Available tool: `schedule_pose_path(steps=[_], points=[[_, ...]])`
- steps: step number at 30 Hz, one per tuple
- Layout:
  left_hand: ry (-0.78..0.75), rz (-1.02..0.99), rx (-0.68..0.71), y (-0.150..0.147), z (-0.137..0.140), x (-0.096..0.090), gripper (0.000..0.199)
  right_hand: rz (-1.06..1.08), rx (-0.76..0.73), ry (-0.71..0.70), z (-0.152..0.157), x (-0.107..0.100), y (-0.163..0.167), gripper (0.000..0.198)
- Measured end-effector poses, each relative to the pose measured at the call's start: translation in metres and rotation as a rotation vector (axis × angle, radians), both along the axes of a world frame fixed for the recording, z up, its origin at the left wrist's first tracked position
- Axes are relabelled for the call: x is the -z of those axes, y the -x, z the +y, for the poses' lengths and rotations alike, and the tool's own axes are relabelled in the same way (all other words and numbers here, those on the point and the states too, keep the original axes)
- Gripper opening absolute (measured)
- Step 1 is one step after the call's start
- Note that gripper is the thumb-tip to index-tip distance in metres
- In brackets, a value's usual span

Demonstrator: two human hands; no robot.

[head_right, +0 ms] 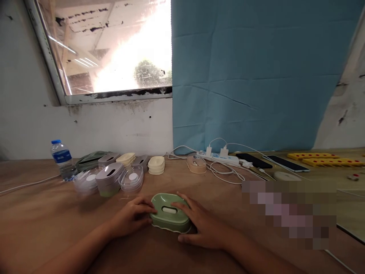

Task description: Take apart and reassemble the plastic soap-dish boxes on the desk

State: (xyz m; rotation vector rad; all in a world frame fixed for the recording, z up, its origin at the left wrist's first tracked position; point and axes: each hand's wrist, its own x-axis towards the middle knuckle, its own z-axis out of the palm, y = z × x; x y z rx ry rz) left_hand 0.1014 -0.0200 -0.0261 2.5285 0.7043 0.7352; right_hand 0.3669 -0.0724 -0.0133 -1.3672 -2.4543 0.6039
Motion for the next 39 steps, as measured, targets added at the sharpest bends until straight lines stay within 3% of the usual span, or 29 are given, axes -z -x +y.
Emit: schedule_pose_path(steps=[5, 10, 12, 15, 19, 24, 27, 31, 35, 39], points=[[-0.077, -0.006, -0.014, 0.004, 0.002, -0.007, 0.037, 0.053, -0.031, 0.019, 0.001, 0.003, -0.003, 0.070], [-0.245, -0.152, -0.339, 0.028, 0.030, -0.010, 0.034, 0.086, -0.051, 0.022, 0.002, 0.002, -0.010, 0.064], [-0.276, -0.138, -0.397, 0.040, 0.045, -0.007, 0.040, 0.081, -0.057, 0.026, 0.002, -0.001, -0.011, 0.063], [-0.226, -0.074, -0.395, 0.052, 0.060, 0.000, 0.046, 0.049, -0.065, 0.033, 0.001, -0.004, -0.011, 0.063], [-0.186, -0.054, -0.418, 0.056, 0.063, 0.000, 0.039, 0.035, -0.060, 0.031, 0.000, -0.004, -0.010, 0.062], [-0.146, -0.232, -0.430, 0.053, 0.051, -0.017, 0.030, 0.048, -0.054, 0.040, 0.001, 0.000, -0.014, 0.064], [0.011, -0.557, -0.409, 0.045, 0.041, -0.028, 0.032, 0.075, -0.066, 0.017, 0.003, 0.002, -0.015, 0.068], [0.423, -0.999, -0.233, 0.031, 0.027, -0.039, 0.045, 0.121, -0.078, -0.091, 0.004, 0.004, -0.015, 0.079], [0.724, -1.126, -0.141, 0.020, 0.018, -0.037, 0.047, 0.158, -0.003, -0.241, 0.004, 0.007, -0.013, 0.082], [0.845, -1.132, -0.068, 0.013, 0.012, -0.030, 0.044, 0.200, 0.069, -0.403, 0.000, 0.002, -0.007, 0.072]])
